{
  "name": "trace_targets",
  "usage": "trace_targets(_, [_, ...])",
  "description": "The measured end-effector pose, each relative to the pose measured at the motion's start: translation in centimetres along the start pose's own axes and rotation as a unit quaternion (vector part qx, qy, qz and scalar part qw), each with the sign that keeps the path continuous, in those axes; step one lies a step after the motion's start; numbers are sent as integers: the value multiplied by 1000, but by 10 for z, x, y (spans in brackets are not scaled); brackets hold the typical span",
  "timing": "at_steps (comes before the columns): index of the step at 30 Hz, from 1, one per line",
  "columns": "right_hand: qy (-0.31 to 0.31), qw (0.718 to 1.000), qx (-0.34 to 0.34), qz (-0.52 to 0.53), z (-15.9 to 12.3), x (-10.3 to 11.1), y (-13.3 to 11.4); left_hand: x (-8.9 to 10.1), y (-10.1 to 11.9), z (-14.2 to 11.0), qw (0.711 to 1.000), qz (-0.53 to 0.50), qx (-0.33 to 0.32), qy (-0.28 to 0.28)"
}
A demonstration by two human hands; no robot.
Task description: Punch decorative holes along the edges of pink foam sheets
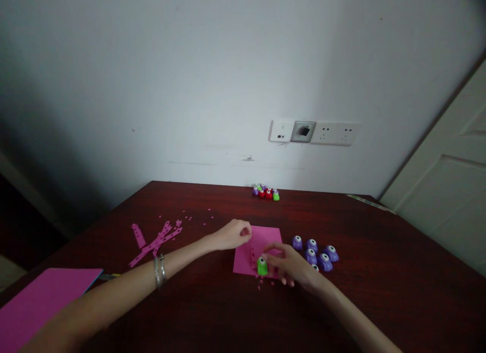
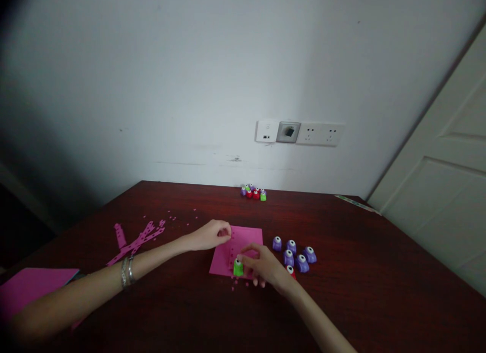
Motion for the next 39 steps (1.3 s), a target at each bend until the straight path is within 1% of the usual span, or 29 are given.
trace_targets(1, [-9,1000,9,-4,-1,0,-2,5,3,-2,999,16,-20,37])
trace_targets(2, [-17,1000,13,-8,-3,0,-3,6,4,-4,998,18,-29,52])
trace_targets(3, [-19,1000,9,-11,-3,1,-3,3,4,-5,998,9,-27,48])
trace_targets(4, [-16,1000,3,-7,-4,2,-2,-1,3,-5,999,-11,-16,29])
trace_targets(6, [-6,1000,-11,18,-3,4,1,-15,-2,-5,996,-74,29,-41])
trace_targets(8, [-9,999,-19,48,0,2,3,-31,-6,-7,979,-146,83,-120])
trace_targets(10, [-22,997,-27,62,3,-3,5,-43,-7,-10,956,-197,125,-177])
trace_targets(13, [-28,997,-41,53,9,-7,8,-54,-7,-14,936,-219,161,-225])
trace_targets(17, [-27,998,-46,41,13,-7,10,-67,-7,-18,918,-211,193,-276])
trace_targets(23, [-24,998,-51,27,11,-7,8,-72,-9,-15,908,-205,214,-295])
trace_targets(27, [-37,997,-65,23,9,-12,7,-78,-14,-16,887,-212,241,-333])
trace_targets(30, [-53,996,-74,24,9,-15,7,-81,-18,-15,875,-214,259,-349])
trace_targets(34, [-70,994,-82,23,11,-17,8,-82,-19,-11,871,-215,252,-363])
trace_targets(39, [-72,994,-74,24,15,-18,9,-83,-18,-6,873,-209,236,-373])
Point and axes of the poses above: each hand's wrist, its own z-axis towards the middle knuckle, its own x-axis out of the back of the hand, y = z × x, the point moved 9 cm from there along z, towards the middle knuckle, and after that the axes turned 4 degrees about -y, right-handed, at the moved point
